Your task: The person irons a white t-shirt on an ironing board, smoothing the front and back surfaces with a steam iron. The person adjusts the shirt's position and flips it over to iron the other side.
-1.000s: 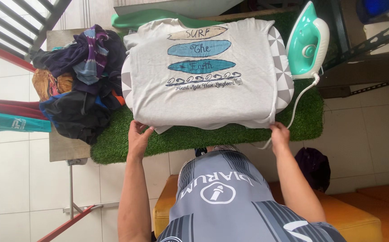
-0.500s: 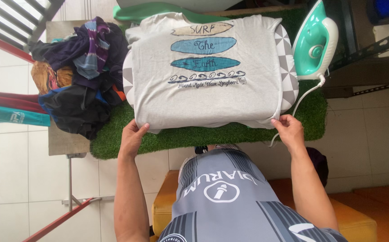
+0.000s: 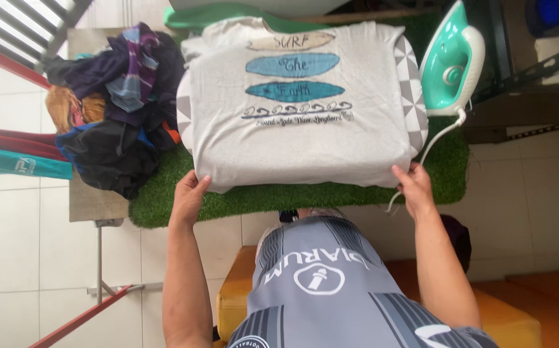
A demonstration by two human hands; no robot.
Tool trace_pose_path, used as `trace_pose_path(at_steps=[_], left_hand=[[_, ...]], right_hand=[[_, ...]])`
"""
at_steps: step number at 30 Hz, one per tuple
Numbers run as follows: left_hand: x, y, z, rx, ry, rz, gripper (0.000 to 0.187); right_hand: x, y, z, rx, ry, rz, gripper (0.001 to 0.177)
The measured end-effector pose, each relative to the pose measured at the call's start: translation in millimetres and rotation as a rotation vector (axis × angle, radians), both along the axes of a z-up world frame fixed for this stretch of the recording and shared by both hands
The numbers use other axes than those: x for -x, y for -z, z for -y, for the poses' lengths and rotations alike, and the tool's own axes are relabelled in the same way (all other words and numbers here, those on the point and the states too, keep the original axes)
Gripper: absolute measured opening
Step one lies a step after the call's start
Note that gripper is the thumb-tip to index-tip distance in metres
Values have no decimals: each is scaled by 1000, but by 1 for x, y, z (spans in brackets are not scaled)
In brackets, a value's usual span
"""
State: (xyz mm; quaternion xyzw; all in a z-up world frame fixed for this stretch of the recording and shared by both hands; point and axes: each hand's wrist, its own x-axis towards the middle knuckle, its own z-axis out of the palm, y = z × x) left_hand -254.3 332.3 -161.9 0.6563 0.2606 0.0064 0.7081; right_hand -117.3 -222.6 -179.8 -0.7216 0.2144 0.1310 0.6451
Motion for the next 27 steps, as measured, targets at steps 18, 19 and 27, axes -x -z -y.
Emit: trace_pose_path(at_steps=[18, 19, 27], left_hand=[[47, 8, -13, 58, 187, -171, 30], [53, 10, -13, 93, 188, -143, 30], [39, 32, -6, 2, 115, -267, 30]], right_hand=[[31, 18, 82, -149, -161, -118, 29], [33, 18, 85, -163, -180, -154, 31], [22, 18, 68, 308, -314, -250, 37]])
